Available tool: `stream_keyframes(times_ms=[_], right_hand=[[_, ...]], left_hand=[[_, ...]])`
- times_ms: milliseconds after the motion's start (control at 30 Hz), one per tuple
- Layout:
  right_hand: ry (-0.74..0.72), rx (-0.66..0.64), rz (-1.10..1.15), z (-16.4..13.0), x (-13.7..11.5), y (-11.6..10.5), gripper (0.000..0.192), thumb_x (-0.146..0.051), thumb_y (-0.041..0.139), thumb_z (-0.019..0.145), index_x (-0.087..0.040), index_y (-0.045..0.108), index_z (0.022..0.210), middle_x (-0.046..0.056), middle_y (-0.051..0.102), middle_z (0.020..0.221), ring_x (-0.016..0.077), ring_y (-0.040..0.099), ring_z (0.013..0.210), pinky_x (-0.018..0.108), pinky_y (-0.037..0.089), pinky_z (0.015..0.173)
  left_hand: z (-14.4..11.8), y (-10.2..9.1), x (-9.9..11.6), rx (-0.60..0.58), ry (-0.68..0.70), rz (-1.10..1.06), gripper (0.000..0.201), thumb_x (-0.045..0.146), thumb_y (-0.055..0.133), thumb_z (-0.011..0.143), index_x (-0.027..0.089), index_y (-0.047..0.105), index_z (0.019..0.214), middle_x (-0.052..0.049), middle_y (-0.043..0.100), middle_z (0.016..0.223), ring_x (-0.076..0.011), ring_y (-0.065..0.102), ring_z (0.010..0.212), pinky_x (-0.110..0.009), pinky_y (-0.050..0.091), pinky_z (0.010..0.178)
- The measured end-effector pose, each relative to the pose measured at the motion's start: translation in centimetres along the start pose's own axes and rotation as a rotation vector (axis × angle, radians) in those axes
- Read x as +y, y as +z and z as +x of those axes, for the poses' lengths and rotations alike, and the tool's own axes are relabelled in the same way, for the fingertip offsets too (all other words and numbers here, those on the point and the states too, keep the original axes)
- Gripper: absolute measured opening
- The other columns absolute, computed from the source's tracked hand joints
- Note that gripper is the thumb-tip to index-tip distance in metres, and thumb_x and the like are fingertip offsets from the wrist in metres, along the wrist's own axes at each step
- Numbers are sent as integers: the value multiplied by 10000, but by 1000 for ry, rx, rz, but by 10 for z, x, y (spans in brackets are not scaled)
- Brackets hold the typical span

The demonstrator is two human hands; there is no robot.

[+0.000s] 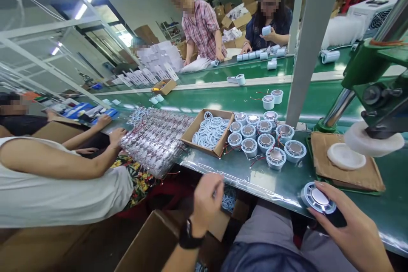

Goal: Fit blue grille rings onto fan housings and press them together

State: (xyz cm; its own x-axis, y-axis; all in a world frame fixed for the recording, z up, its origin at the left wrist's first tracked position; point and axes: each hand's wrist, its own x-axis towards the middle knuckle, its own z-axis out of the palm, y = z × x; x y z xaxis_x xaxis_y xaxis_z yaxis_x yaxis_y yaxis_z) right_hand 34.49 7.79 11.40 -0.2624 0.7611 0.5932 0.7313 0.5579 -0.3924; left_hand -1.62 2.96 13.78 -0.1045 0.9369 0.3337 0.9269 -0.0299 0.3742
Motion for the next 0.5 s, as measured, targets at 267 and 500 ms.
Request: stream_keyframes(times_ms=[267,500], right_hand=[[-64,24,-86,5,0,0,433,-532,404,1050,-202,588,1262,91,766,1153,231,783,972,307,629,799],[-74,69,-86,5,-1,2,405,-500,386,1060,-208,586,1256,91,775,1138,223,790,967,295,644,800]], left_hand=[[191,-61,-59,-169,-296,253,322,348,662,980,180,635,1254,-96,660,1282,-245,680,1083,-463,586,922],[185,-67,-51,-117,-410,270,317,337,660,981,168,631,1247,-91,672,1239,-239,690,1048,-447,596,890]])
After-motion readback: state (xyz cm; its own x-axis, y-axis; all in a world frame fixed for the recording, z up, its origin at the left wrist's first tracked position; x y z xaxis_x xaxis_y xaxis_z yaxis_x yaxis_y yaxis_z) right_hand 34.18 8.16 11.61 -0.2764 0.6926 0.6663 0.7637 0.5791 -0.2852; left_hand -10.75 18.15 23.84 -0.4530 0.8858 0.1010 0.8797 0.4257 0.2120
